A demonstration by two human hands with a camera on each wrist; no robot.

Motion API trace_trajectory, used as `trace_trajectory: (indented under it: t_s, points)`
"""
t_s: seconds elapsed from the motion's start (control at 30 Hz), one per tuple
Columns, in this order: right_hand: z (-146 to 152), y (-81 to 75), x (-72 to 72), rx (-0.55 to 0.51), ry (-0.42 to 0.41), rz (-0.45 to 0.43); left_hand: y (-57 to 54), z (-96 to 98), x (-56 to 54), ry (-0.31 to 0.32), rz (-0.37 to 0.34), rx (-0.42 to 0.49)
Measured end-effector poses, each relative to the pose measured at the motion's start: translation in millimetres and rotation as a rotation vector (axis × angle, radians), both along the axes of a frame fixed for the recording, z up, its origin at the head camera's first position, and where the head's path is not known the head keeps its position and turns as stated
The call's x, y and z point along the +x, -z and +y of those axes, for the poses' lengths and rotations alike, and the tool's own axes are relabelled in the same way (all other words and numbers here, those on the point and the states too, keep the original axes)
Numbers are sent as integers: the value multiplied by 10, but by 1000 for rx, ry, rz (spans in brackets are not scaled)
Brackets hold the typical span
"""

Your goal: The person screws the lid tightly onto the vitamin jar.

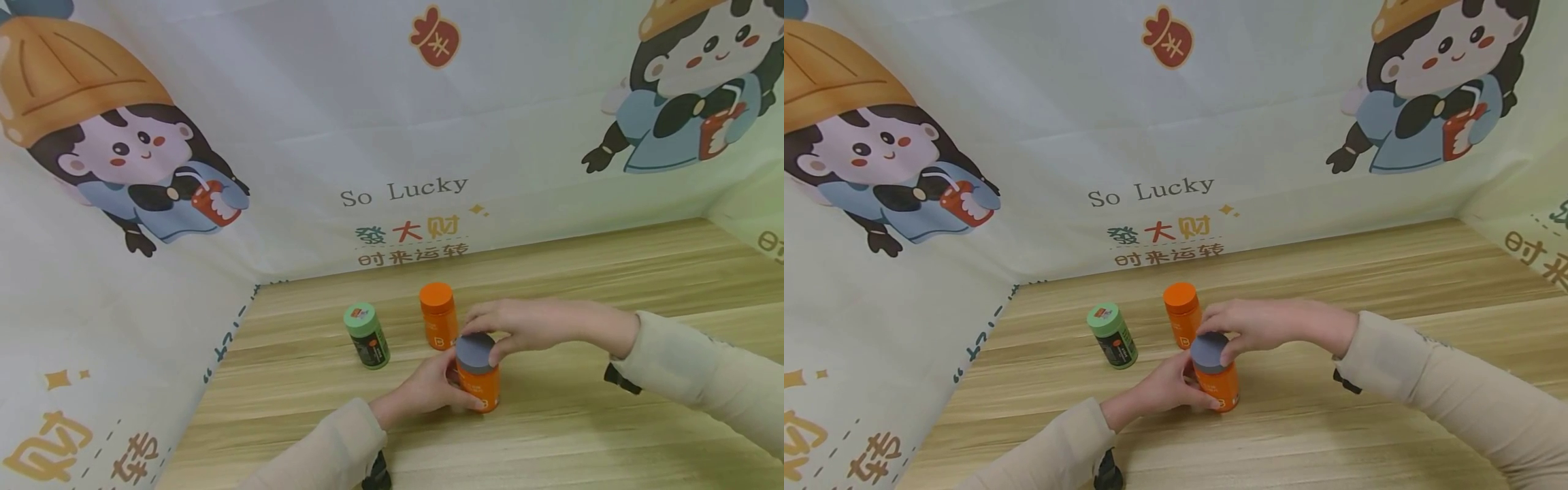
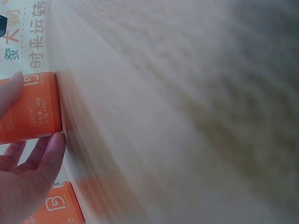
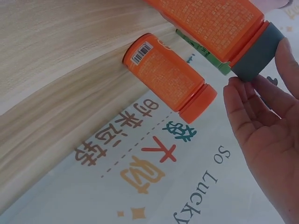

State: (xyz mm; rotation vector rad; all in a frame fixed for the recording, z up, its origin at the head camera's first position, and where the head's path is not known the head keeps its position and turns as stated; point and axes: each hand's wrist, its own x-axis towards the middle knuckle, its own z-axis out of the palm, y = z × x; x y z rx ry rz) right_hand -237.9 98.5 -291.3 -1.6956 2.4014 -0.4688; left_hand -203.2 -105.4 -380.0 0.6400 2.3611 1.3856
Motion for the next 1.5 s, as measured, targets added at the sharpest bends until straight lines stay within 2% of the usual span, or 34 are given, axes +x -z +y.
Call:
trace_trajectory:
  t_s: [0.3,0.67,0.83,0.93,1.03,1.1,1.2,1.3,1.5]
  points:
    - [-35,40,34,-19,80,5,1,-1,-1,-4,-11,-2]
    - [-117,79,91,65,307,85,-5,2,5,-2,-8,5]
    - [-124,92,117,78,352,158,-9,3,3,-4,-6,-5]
    - [-104,64,128,74,354,141,-7,3,-2,-7,-6,-12]
    - [-51,19,108,28,280,54,-1,1,-8,-7,-6,-13]
    - [-6,-14,82,-3,186,-10,6,-1,-12,-5,-7,-13]
    - [50,-47,46,-7,32,-56,13,-4,-15,-3,1,-20]
    - [82,-56,31,25,-46,-54,14,-6,-15,1,3,-26]
    - [65,-37,19,34,-100,-11,8,-9,-7,10,7,-27]
